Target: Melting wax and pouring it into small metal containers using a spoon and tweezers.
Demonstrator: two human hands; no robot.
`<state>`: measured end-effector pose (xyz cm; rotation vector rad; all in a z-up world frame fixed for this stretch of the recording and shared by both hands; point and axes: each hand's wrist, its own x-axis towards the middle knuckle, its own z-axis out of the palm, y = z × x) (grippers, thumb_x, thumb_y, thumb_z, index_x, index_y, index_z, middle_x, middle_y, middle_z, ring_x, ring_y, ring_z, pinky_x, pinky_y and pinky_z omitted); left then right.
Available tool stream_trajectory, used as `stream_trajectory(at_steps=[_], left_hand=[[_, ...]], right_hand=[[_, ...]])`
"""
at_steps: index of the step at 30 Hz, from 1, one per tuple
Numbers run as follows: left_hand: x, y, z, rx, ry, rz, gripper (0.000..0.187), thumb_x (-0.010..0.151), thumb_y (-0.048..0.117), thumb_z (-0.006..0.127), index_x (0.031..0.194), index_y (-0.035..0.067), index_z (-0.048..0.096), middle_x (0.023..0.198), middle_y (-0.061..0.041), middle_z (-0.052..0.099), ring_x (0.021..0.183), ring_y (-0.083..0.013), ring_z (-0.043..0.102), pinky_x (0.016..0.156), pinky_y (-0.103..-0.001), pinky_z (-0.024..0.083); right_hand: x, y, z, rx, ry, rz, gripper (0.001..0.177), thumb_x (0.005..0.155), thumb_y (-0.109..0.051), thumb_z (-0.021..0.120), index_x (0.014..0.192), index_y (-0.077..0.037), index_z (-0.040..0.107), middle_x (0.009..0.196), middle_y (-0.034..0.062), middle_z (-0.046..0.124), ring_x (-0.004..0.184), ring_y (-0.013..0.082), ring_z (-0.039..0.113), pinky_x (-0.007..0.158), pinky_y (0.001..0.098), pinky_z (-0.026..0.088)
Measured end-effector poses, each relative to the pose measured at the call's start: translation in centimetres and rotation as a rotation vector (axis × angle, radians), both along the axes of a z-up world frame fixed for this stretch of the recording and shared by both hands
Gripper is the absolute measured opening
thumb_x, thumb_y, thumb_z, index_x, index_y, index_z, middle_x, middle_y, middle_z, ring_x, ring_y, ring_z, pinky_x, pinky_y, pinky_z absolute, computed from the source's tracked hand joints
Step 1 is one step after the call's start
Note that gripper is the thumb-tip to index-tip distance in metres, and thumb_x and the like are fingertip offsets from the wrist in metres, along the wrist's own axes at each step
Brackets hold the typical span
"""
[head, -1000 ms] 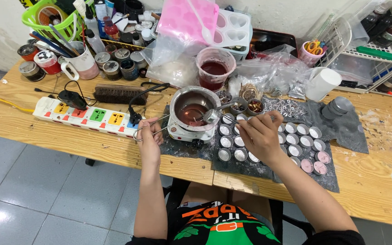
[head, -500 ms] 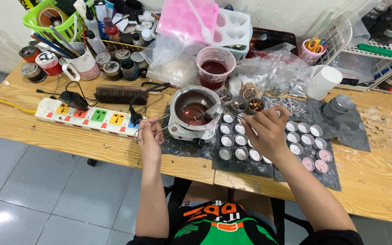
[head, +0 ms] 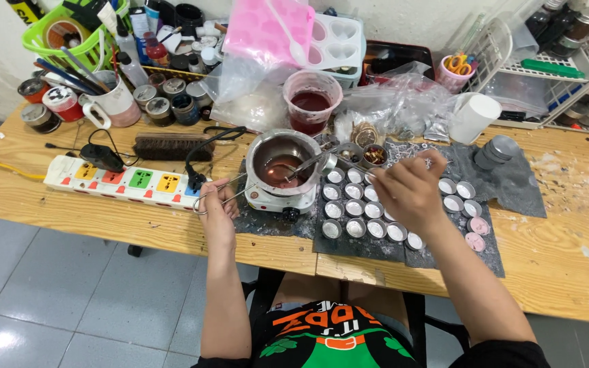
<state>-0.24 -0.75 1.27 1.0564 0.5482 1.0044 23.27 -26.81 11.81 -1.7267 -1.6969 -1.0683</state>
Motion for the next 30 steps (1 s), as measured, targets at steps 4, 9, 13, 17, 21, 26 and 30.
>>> stream_trajectory(at_steps=[4,9,13,17,21,26,30], left_hand=[[0.0,0.0,0.4,-0.007,0.017,-0.003,0.031,0.112,0.023,0.033,0.113,0.001,0.056,0.069,0.003,0.043,0.056,-0.0044,0.033,0.05,-0.023,0.03],[0.1,0.3,-0.5,-0.02,-0.024,0.02,0.029,0.112,0.023,0.034,0.112,0.003,0.055,0.071,0.003,0.044,0.057,-0.0043,0.033,0.05,-0.022,0.028],[0.2,0.0,-0.6,0.011,-0.021,0.024,0.03,0.114,0.024,0.033,0.111,0.004,0.055,0.071,0.003,0.042,0.059,-0.0042,0.032,0.052,-0.023,0.028],[0.3,-0.2,-0.4,-0.011,-0.058,0.037,0.026,0.112,0.024,0.037,0.11,0.005,0.054,0.068,0.003,0.04,0.058,-0.0047,0.031,0.052,-0.023,0.027],[0.2,-0.3,-0.3,-0.003,-0.026,0.062,0.028,0.112,0.025,0.036,0.111,0.005,0.055,0.069,0.003,0.042,0.06,-0.005,0.032,0.055,-0.023,0.028],[0.2,-0.3,-0.4,0.009,-0.01,0.066,0.028,0.112,0.025,0.035,0.11,0.005,0.055,0.068,0.003,0.041,0.06,-0.0055,0.033,0.054,-0.024,0.029],[0.2,-0.5,0.1,0.026,0.026,0.078,0.029,0.111,0.024,0.033,0.111,0.005,0.055,0.067,0.003,0.04,0.06,-0.0057,0.032,0.055,-0.025,0.03]], right_hand=[[1.6,-3.5,4.2,-0.11,-0.054,-0.004,0.01,0.086,-0.014,0.084,0.088,-0.009,0.075,0.08,-0.0017,0.063,0.087,0.0198,0.055,0.1,0.0459,0.033],[3.1,-7.0,7.6,-0.4,-0.028,-0.169,0.008,0.086,-0.014,0.079,0.086,-0.008,0.075,0.087,0.0025,0.066,0.1,0.0226,0.059,0.1,0.0419,0.038],[4.7,-9.8,7.7,-0.505,0.054,-0.211,0.01,0.086,-0.016,0.077,0.084,-0.007,0.075,0.087,0.0018,0.065,0.1,0.0233,0.057,0.096,0.0405,0.04],[5.9,-12.3,6.7,-0.714,0.114,-0.38,0.015,0.086,-0.018,0.072,0.075,-0.009,0.072,0.081,0.0008,0.063,0.097,0.0227,0.056,0.094,0.0383,0.043],[6.9,-14.0,5.1,-0.933,0.189,-0.561,0.024,0.087,-0.024,0.068,0.067,-0.01,0.07,0.081,-0.0013,0.065,0.099,0.0199,0.056,0.089,0.0376,0.042],[9.9,-15.6,0.5,-0.991,0.162,-0.536,0.018,0.084,-0.023,0.069,0.072,-0.01,0.072,0.087,-0.0027,0.068,0.103,0.0195,0.056,0.09,0.0377,0.042],[9.8,-15.3,0.1,-1.046,0.173,-0.57,0.018,0.087,-0.026,0.069,0.078,-0.011,0.074,0.086,-0.0032,0.069,0.102,0.0181,0.056,0.091,0.0373,0.041]])
